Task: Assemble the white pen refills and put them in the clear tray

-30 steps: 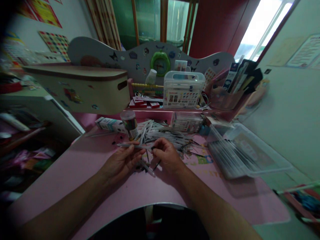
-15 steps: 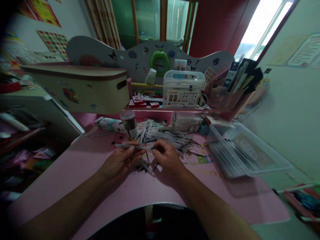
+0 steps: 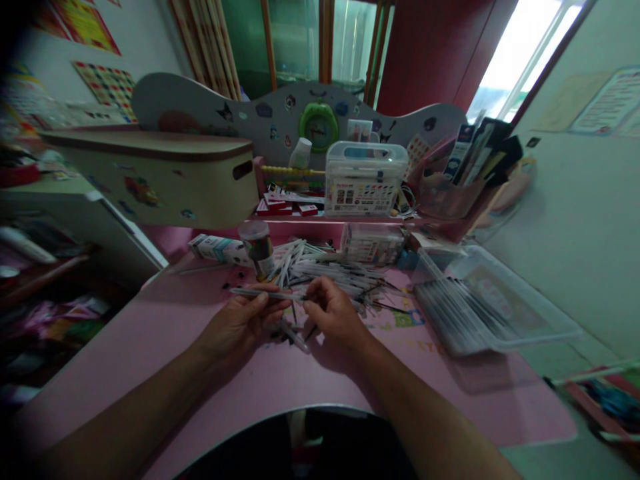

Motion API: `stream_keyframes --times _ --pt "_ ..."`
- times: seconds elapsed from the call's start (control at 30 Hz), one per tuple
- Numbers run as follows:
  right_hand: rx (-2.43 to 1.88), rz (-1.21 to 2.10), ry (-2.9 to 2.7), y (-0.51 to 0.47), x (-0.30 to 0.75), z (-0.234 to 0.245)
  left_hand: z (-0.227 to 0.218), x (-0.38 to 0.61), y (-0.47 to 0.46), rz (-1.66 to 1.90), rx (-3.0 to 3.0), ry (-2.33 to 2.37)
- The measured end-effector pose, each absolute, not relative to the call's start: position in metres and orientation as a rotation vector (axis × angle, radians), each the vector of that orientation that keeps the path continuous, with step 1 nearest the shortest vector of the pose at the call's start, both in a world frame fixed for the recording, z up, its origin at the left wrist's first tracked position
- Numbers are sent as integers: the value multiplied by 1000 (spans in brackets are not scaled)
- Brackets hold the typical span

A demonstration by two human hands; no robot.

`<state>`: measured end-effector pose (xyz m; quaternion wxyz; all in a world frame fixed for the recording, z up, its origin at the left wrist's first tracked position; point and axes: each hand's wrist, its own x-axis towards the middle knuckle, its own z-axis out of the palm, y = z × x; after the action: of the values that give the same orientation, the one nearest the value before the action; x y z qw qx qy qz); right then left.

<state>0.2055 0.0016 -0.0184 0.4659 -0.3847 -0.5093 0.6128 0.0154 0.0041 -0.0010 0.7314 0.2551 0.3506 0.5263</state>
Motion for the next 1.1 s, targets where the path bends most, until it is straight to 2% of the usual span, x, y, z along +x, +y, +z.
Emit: stream_keyframes --times 0.67,1.1 --pt "-897 1493 -1096 -6 195 -18 -5 14 4 1145 605 756" --pt "-921 1462 -1185 -2 198 -18 -5 14 5 1147 605 762"
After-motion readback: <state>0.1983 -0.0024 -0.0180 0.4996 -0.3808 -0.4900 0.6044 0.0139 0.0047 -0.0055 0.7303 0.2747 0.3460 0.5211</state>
